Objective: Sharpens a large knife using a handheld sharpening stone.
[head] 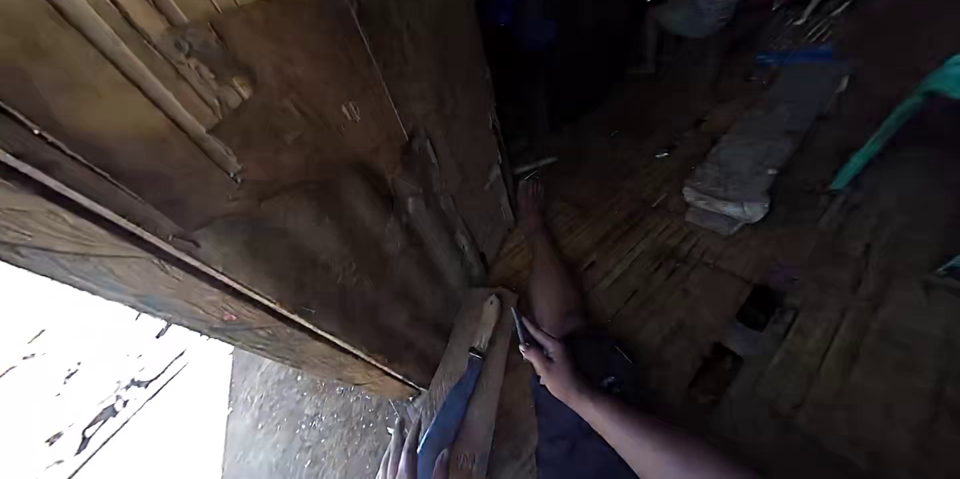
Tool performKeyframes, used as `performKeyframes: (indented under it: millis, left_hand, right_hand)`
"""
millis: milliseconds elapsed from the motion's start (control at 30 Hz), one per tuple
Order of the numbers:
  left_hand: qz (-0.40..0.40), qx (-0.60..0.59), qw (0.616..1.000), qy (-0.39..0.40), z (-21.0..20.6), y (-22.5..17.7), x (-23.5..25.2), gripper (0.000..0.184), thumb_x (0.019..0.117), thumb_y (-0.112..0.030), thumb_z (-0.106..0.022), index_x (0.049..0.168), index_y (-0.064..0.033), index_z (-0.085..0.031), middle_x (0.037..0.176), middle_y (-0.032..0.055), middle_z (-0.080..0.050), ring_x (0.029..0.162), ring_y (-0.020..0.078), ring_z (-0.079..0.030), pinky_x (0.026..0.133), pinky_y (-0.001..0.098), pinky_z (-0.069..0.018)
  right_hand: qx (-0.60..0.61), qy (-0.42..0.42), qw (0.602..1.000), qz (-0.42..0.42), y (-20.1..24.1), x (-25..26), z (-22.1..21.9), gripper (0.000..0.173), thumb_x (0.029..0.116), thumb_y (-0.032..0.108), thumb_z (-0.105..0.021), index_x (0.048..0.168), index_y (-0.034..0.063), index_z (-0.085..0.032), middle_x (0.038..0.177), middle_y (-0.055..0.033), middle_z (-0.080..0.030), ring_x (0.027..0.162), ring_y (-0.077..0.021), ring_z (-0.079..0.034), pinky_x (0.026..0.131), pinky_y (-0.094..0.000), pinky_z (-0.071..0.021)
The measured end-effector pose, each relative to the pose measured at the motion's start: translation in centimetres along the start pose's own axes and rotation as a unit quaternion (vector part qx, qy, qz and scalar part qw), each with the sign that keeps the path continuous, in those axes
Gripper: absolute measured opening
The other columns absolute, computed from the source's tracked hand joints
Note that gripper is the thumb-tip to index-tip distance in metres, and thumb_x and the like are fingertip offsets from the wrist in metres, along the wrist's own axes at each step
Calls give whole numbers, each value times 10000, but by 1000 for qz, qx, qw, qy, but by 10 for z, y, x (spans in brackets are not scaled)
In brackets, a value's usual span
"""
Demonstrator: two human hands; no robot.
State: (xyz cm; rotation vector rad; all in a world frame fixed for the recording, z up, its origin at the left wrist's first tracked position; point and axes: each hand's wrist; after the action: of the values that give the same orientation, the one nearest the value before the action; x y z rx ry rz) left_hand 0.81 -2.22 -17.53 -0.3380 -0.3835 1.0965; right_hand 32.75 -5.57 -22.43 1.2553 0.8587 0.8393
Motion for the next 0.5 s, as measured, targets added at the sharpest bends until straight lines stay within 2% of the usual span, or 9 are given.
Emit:
performKeyframes:
  millis: [67, 133, 233, 267, 300, 333, 367, 433, 500]
  left_hand:
    - [-29, -5, 1000, 7, -6, -22, 30, 635, 940, -446, -684, 1475, -127, -564, 1590, 163, -449, 1419, 385, -482, 1130, 658, -365]
    - [-42, -11, 999, 19, -16, -45, 60, 638, 925, -427, -704, 1479, -144, -564, 1588, 127, -463, 1408, 367, -497, 1117, 660, -379]
    - [-62, -8, 998, 24, -44, -68, 99, 623, 934, -432, -684, 1483, -164, -562, 1559, 83, -510, 1396, 315, -523, 1126, 621, -405]
    - [-64, -3, 997, 32, -54, -75, 111, 627, 941, -449, -675, 1487, -164, -556, 1552, 77, -519, 1399, 303, -524, 1128, 609, -414]
    - [-61, 1, 997, 43, -64, -80, 122, 641, 944, -460, -669, 1494, -155, -546, 1551, 83, -520, 1409, 302, -513, 1131, 603, -417]
    - [-57, 5, 997, 52, -74, -85, 130, 659, 944, -471, -667, 1500, -143, -536, 1549, 94, -520, 1414, 309, -507, 1133, 598, -418]
    - [-53, 12, 997, 57, -83, -89, 138, 679, 941, -482, -668, 1506, -133, -528, 1548, 106, -520, 1409, 319, -511, 1129, 602, -420]
    - [-43, 32, 996, 75, -99, -97, 150, 707, 940, -485, -668, 1528, -130, -499, 1545, 113, -520, 1396, 329, -520, 1117, 605, -424]
    - [-40, 53, 994, 87, -111, -104, 158, 712, 936, -473, -678, 1533, -135, -489, 1504, 115, -557, 1358, 335, -547, 1098, 593, -448]
  right_hand:
    - [23, -10, 1000, 13, -6, 2, 1, 575, 1042, 365, -582, 1582, 217, -448, 939, -61, -702, 598, -132, -588, 554, -319, -538]
    - [65, -19, 998, 20, -11, 4, 1, 569, 1042, 347, -585, 1577, 199, -456, 798, -44, -648, 517, -133, -535, 479, -311, -504]
    - [193, -15, 980, -40, -4, 4, 4, 602, 1054, 303, -538, 1609, 147, -364, 698, -36, -553, 498, -146, -509, 476, -321, -498]
    - [245, -17, 967, -62, -3, 6, 7, 588, 1057, 309, -508, 1601, 141, -361, 673, -35, -529, 501, -158, -520, 494, -339, -518]
    - [296, -14, 952, -79, -6, 9, 9, 521, 1059, 334, -464, 1536, 128, -422, 658, -37, -522, 505, -169, -531, 516, -359, -534]
    - [340, 1, 936, -91, -9, 12, 13, 432, 1056, 379, -393, 1382, 113, -491, 651, -35, -537, 512, -173, -551, 541, -375, -550]
    - [381, 26, 919, -99, -12, 16, 19, 459, 1051, 430, -324, 1317, 107, -511, 653, -37, -561, 525, -180, -572, 570, -395, -566]
    - [471, 74, 873, -100, -17, 23, 34, 613, 1040, 508, -238, 1415, 106, -509, 665, -43, -576, 548, -198, -584, 607, -435, -575]
    - [555, 113, 819, -90, -23, 27, 48, 702, 999, 589, -259, 1456, 129, -526, 663, -28, -562, 554, -189, -561, 620, -433, -556]
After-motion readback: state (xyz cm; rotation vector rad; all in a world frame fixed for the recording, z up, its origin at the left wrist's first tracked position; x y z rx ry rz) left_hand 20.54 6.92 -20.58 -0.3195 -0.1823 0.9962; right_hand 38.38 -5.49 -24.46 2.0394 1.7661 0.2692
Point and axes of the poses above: each hand's wrist, its own x-axis towards the middle knuckle, its own z-axis out of the back of the hand, y = z × x
